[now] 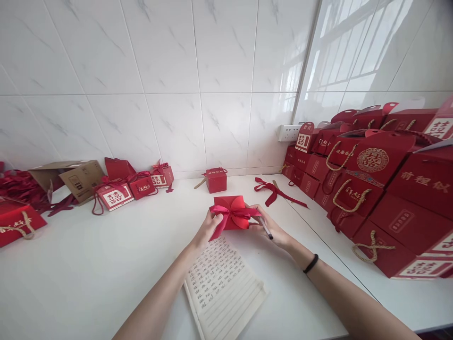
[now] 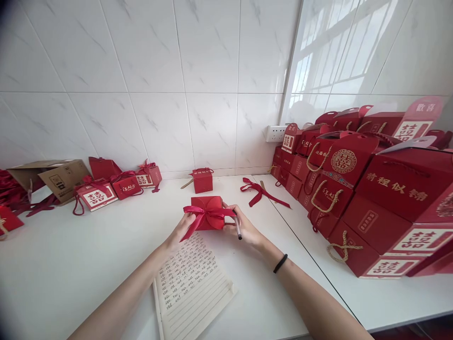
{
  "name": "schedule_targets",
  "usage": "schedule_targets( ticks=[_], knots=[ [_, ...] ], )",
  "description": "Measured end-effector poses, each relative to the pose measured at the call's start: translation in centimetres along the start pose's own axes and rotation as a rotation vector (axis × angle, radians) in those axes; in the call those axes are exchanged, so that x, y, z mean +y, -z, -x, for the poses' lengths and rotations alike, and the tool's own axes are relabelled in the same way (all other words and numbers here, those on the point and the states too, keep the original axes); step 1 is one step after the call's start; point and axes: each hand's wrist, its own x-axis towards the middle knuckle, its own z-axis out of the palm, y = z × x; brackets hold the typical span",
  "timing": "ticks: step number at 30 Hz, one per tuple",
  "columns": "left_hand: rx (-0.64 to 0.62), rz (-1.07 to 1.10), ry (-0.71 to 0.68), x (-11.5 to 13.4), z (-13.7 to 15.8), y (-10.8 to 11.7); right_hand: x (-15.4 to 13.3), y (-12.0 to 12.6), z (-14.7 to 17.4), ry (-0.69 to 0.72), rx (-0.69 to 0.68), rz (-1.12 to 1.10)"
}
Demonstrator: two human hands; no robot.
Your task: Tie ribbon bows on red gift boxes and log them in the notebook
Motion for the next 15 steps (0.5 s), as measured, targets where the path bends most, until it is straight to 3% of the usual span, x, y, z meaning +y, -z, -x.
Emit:
schedule_targets(
  ticks=[4,10,15],
  knots=[
    [0.018,-0.058,-0.022,0.0,0.1,-0.5,-0.3,-0.5,0.0,-0.032,0.037,0.024],
    [-0.035,0.015,-0.006,-0.4,-0.1,-0.2,0.6,-0.6,-0.6,-0.015,0.270,-0.041],
    [-0.042,0.062,-0.009,-0.7,-0.2,0.4,0.7,-0.2,-0.5,0.023,0.243,-0.063]
  ],
)
